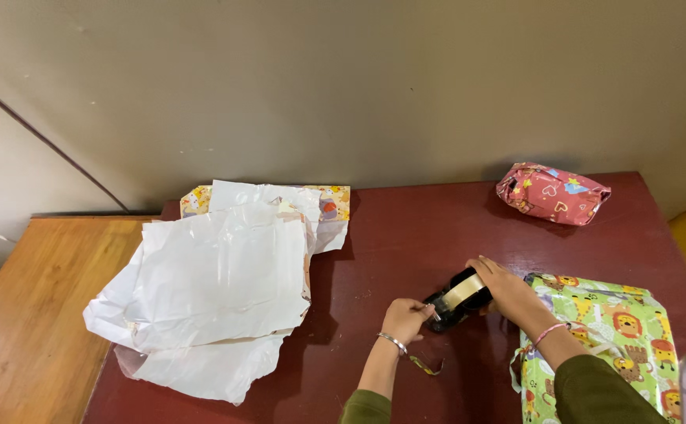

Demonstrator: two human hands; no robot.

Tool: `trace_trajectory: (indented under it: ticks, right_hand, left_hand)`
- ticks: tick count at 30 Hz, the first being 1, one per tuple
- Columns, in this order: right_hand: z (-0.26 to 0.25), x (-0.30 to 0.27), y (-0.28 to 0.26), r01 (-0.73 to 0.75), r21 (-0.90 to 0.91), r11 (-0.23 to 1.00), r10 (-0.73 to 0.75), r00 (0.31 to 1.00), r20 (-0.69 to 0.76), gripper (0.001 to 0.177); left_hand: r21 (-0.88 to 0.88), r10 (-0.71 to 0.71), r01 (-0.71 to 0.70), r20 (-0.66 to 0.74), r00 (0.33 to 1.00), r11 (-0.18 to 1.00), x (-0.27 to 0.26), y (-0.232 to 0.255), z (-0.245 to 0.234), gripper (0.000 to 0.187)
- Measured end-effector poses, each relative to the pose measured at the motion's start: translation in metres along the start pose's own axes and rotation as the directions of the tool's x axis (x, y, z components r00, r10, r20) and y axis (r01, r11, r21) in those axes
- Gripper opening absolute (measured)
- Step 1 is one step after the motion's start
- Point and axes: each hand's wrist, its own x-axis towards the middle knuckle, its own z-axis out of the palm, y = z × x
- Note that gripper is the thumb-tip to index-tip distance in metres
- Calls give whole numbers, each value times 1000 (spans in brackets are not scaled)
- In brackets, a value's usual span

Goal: The person wraps a rectangular gift box with patterned wrapping paper on a red table. They cut the paper with scissors, fold the edges, and secure the seams with tape from a dispenser. The person repeats folding and taping on multiple sides to complete the wrapping.

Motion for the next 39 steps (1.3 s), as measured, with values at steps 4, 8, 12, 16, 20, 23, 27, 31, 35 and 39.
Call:
trace_trajectory:
  ticks: [4,8,12,16,20,23,27,31,35,39]
  right_hand:
    - [1,-3,2,-43,47,998,43,999,-6,107]
    - [2,-3,1,-33,16,999,33,999,-17,110]
    - [1,-3,-1,-31,32,999,31,999,-17,110]
    - [0,-3,-3,-26,37,999,27,999,-24,109]
    - [-2,-4,-5,-39,82,996,43,998,-51,105]
    - [-2,-6,-6,-97,128,987,103,994,-39,102]
    - [-2,-6,-4,-142,134,981,146,989,-21,104]
    - [-1,-4,-3,-115,87,990,117,993,-23,107]
    - [-1,-5,-4,-184,82,979,183,983,24,106]
    - [-1,-6,-6,-201,75,977,199,980,29,106]
  left_hand:
    - [-56,107,-107,7,994,993,18,-11,4,29]
    - [-214,77,-47,134,988,976,30,-16,-5,27]
    - [-354,16,52,187,982,934,32,-13,-5,27]
    - [-391,-54,137,216,975,910,32,-4,-3,28]
    - [-430,22,93,255,967,898,28,-2,-3,16]
    - [-447,107,6,228,968,895,32,-3,1,6]
    - [-450,164,-61,192,968,891,42,-6,1,5]
    - [-468,219,-71,271,937,881,49,-8,-8,5]
    - [-466,194,0,368,910,885,54,-4,-22,6]
    - [-75,83,-63,303,949,995,48,-1,-38,26]
